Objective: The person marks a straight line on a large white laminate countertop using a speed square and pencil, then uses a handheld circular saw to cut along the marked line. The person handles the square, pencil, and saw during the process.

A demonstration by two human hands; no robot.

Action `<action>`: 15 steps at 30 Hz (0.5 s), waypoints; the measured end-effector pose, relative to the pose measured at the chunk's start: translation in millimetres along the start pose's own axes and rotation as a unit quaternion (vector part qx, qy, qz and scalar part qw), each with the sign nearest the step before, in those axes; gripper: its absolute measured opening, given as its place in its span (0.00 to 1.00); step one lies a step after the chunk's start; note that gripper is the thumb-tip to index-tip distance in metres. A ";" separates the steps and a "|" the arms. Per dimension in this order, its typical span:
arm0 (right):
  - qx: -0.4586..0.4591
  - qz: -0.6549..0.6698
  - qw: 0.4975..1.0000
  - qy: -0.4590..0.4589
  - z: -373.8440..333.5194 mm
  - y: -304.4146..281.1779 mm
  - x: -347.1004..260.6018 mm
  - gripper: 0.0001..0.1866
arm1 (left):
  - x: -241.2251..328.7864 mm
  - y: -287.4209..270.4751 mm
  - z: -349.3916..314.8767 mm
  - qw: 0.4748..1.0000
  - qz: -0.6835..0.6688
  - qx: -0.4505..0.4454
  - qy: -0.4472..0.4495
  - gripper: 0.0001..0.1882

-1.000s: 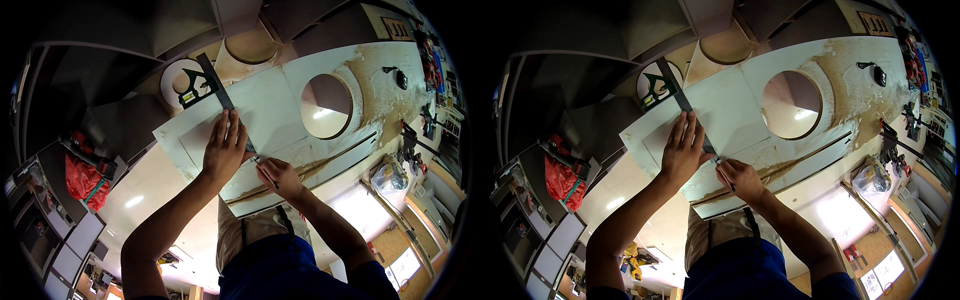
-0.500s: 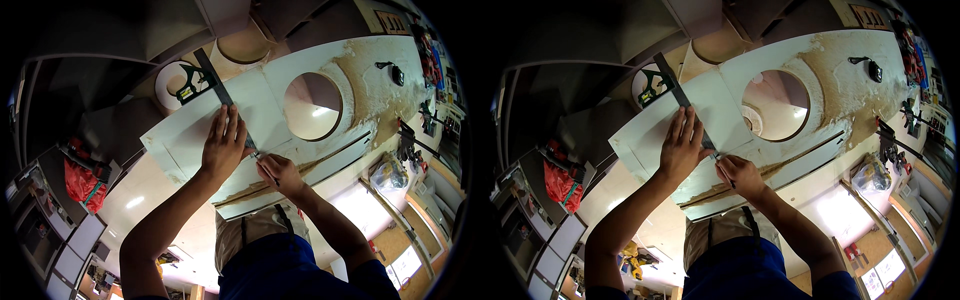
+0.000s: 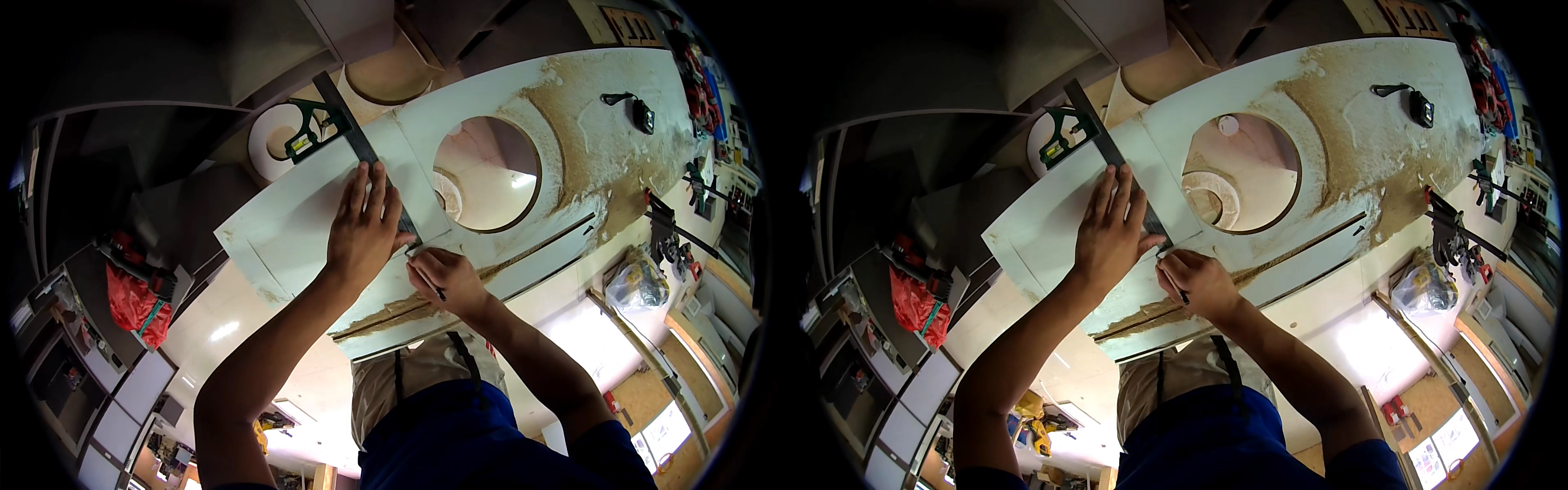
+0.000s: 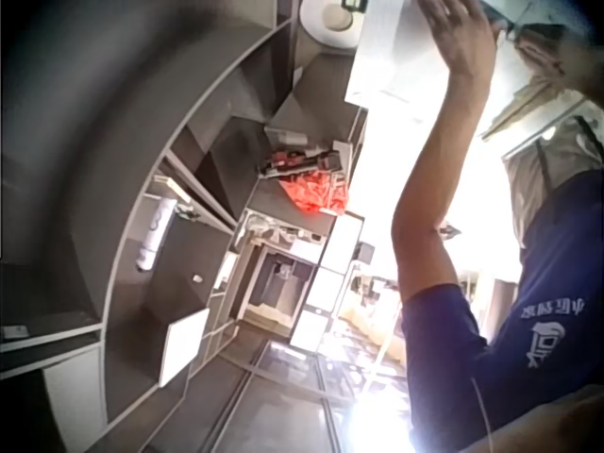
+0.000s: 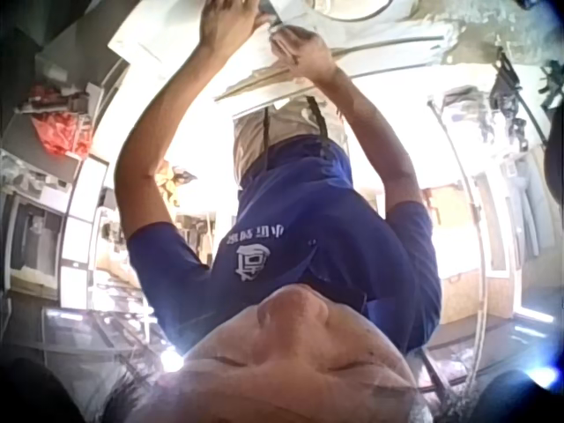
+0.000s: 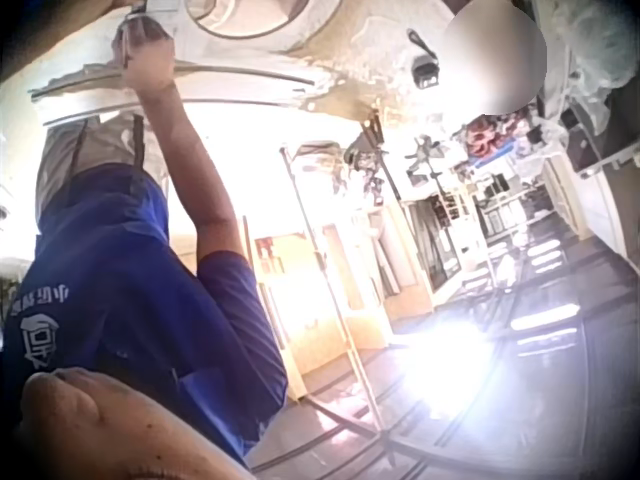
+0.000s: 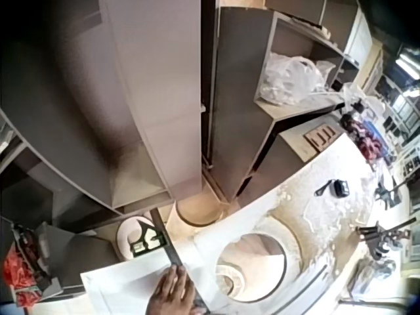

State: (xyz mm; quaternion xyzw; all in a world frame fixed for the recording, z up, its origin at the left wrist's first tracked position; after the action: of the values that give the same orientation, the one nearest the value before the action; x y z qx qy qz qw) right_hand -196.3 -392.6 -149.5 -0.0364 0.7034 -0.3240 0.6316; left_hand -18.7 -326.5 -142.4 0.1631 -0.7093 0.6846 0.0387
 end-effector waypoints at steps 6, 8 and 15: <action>0.015 -0.029 0.999 -0.012 0.0 -21.1 -1.8 0.10 | 4.3 -0.4 6.7 1.000 0.009 -0.007 -0.004 0.40; 0.026 -0.029 0.999 -0.017 -1.7 -20.9 2.2 0.10 | 6.2 0.1 8.6 1.000 0.010 -0.012 -0.004 0.40; 0.032 -0.028 0.999 -0.002 -0.4 -21.3 6.3 0.11 | 7.2 -1.0 8.6 1.000 0.015 -0.010 -0.008 0.40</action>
State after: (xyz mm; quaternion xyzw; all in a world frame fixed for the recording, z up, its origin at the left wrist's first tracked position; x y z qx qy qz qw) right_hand -205.5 -412.1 -144.3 -0.0367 0.6902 -0.3641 0.6242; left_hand -23.8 -336.3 -140.0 0.1572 -0.7186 0.6770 0.0246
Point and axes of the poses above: each hand's wrist, its own z-axis towards the middle knuckle, its own y-axis out of the palm, x = y × z, the point moved 2 cm from there along z, towards the middle knuckle
